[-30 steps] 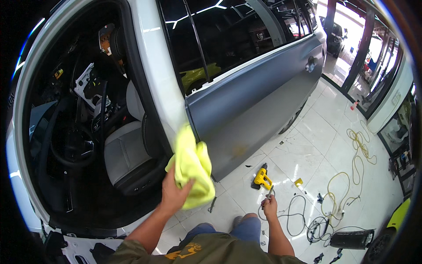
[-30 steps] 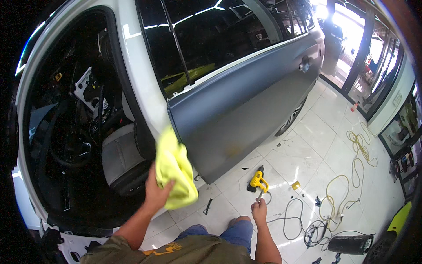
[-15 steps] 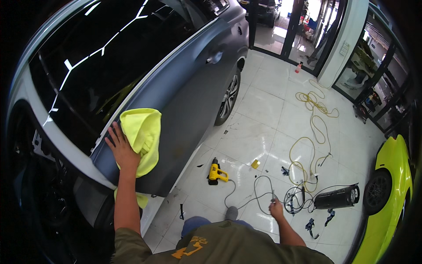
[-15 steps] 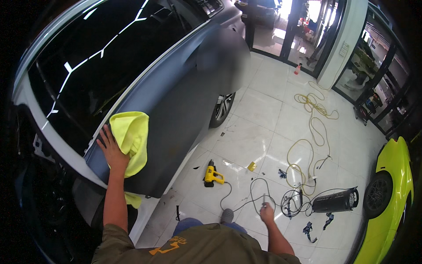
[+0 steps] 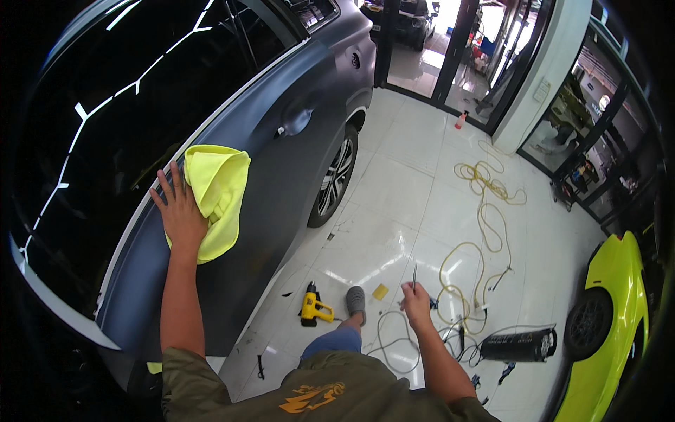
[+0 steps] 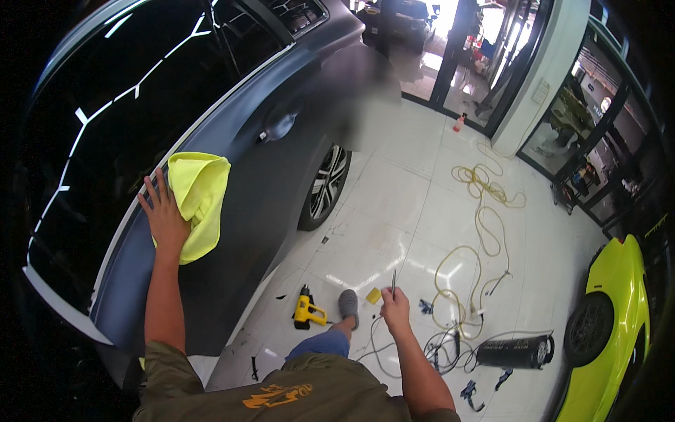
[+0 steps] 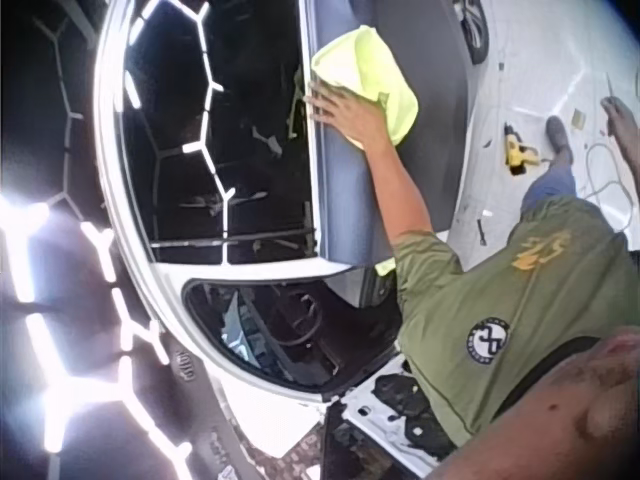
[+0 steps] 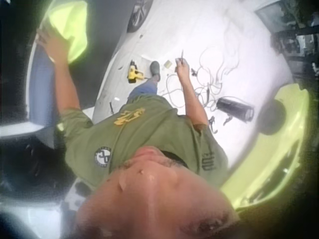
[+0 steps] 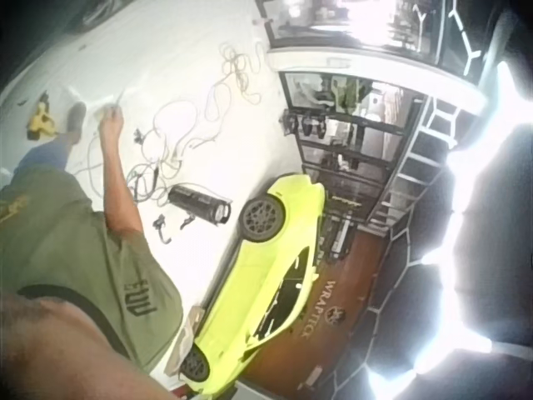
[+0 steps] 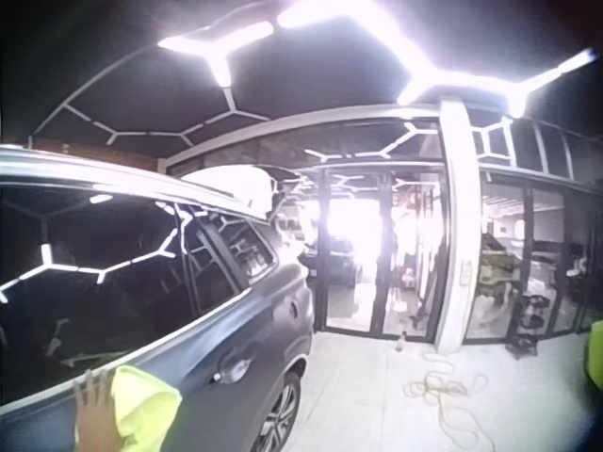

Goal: The person applies a black vinyl wrap to a white car door and rear quarter panel. They use a yellow heat gun to warm the material and a yellow microfiber cloth to smooth and stretch the wrap along edges and curves. The person also uses a small plastic squeegee tool to tuck the wrap into seams.

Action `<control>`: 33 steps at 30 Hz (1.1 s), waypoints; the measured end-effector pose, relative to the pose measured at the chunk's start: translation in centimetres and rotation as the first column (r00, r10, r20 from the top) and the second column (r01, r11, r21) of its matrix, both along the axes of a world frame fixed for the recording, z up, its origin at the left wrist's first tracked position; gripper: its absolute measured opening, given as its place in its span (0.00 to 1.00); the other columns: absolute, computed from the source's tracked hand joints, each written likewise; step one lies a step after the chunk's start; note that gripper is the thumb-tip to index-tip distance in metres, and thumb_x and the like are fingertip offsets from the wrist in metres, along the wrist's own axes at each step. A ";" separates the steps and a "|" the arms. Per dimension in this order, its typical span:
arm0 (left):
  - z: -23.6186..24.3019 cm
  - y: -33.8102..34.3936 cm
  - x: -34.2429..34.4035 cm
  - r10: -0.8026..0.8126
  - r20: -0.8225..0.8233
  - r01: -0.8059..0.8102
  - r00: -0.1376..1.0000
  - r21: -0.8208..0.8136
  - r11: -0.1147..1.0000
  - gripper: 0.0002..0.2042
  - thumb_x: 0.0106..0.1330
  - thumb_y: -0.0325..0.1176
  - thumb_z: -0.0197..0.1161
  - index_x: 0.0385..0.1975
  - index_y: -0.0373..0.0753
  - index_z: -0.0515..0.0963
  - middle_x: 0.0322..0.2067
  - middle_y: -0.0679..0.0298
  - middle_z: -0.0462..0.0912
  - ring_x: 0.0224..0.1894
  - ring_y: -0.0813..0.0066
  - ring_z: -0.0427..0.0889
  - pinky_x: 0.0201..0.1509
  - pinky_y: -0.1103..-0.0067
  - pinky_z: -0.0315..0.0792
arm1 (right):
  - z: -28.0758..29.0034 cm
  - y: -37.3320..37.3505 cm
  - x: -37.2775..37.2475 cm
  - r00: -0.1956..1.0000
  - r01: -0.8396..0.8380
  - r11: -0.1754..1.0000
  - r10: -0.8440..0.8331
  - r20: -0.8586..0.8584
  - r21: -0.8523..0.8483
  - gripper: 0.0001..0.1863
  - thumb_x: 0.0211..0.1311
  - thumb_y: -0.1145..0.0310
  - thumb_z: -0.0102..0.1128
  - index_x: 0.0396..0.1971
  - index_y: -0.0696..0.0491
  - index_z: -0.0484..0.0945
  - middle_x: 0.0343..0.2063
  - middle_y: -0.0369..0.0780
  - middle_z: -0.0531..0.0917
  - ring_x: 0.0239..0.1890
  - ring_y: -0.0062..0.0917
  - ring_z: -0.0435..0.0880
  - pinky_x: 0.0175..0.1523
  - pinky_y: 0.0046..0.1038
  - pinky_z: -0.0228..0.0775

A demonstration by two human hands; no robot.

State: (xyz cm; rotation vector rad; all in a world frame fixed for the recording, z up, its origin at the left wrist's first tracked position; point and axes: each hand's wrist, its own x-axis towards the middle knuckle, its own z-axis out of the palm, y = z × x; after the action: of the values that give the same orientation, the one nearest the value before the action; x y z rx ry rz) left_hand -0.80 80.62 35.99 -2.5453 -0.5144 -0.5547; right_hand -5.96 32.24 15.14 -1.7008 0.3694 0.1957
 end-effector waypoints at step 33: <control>-18.2 -61.8 9.8 0.984 0.117 0.376 0.135 -0.925 0.058 0.25 0.58 0.25 0.60 0.58 0.36 0.70 0.56 0.52 0.73 0.59 0.63 0.70 0.63 0.73 0.62 | 18.4 21.1 73.3 0.657 -0.722 0.656 0.552 0.514 0.219 0.19 0.67 0.63 0.49 0.48 0.62 0.76 0.41 0.45 0.80 0.44 0.30 0.76 0.52 0.29 0.65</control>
State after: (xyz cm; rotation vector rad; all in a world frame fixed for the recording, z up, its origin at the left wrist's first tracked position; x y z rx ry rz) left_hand 9.04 18.80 17.76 -1.8623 -3.1145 -2.0326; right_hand 67.34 53.35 33.51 -1.3337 -0.6047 0.4103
